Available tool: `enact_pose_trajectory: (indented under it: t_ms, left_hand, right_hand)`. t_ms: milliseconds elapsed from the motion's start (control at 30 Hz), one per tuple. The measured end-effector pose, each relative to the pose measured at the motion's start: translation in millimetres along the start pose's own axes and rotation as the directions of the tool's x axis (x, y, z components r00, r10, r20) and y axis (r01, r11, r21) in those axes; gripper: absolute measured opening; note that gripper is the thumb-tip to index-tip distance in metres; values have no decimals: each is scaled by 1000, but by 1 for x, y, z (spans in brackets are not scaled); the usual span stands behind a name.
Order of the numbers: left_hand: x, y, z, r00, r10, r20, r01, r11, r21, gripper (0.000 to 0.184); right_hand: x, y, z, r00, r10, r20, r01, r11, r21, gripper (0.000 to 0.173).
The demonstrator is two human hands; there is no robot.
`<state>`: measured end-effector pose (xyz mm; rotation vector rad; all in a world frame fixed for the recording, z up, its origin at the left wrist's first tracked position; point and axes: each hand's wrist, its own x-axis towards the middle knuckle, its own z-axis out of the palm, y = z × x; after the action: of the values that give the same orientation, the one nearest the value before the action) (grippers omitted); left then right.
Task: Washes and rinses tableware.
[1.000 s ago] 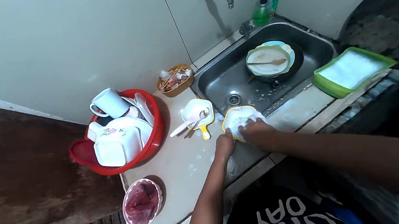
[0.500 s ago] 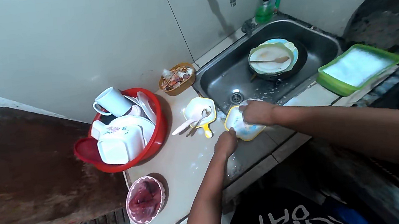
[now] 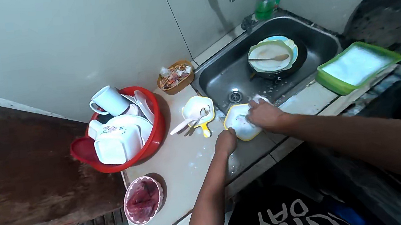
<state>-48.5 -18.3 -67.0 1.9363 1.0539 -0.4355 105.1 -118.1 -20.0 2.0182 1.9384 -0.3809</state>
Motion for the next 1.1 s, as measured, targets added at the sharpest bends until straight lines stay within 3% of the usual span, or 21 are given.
enact_pose_trajectory:
  t_ms: [133, 233, 300, 433, 533, 600, 700, 833, 933, 1000, 1067, 1100]
  left_hand:
    - [0, -3, 0, 1000, 8, 1, -8, 999, -37, 68]
    - [-3, -8, 4, 1000, -2, -3, 1, 981, -192, 79]
    - [-4, -13, 7, 1000, 6, 8, -3, 944, -329, 82]
    - [-10, -27, 12, 982, 160, 101, -65, 785, -616, 43]
    - [-5, -39, 5, 917, 326, 227, -104, 749, -655, 34]
    - [-5, -40, -1, 860, 395, 323, -121, 773, -623, 31]
    - [-2, -39, -5, 836, 387, 390, -86, 794, -601, 35]
    - [-4, -37, -6, 817, 365, 447, -45, 812, -581, 40]
    - [-4, -33, -2, 834, 333, 440, -11, 808, -589, 40]
    - [-3, -32, 1, 848, 328, 416, -11, 797, -604, 40]
    - [-2, -32, 1, 853, 323, 410, 2, 784, -621, 40]
    - [-1, -33, 0, 859, 318, 402, 6, 777, -629, 40]
  right_hand:
    - [-11, -29, -4, 986, 116, 116, -136, 974, 183, 32]
    - [-4, -37, 0, 980, 194, 38, -193, 899, 393, 45]
    - [1, -46, 11, 973, 212, -92, -123, 812, 571, 42]
    - [7, -60, 34, 899, 377, -220, -33, 561, 827, 46]
    - [2, -42, 43, 925, 193, -328, 172, 555, 814, 39]
    - [-3, -25, 31, 950, 97, -296, 199, 544, 815, 30]
    - [10, -28, 36, 925, 217, -313, 164, 514, 842, 25]
    - [41, -46, 56, 769, 417, -485, 235, 522, 820, 24]
    - [64, -49, 51, 727, 565, -390, 45, 528, 848, 32]
    - [72, -50, 53, 684, 615, -391, 40, 503, 863, 33]
    - [62, -45, 53, 728, 533, -432, 132, 508, 851, 29]
    - [53, -39, 47, 804, 435, -406, 163, 494, 854, 29]
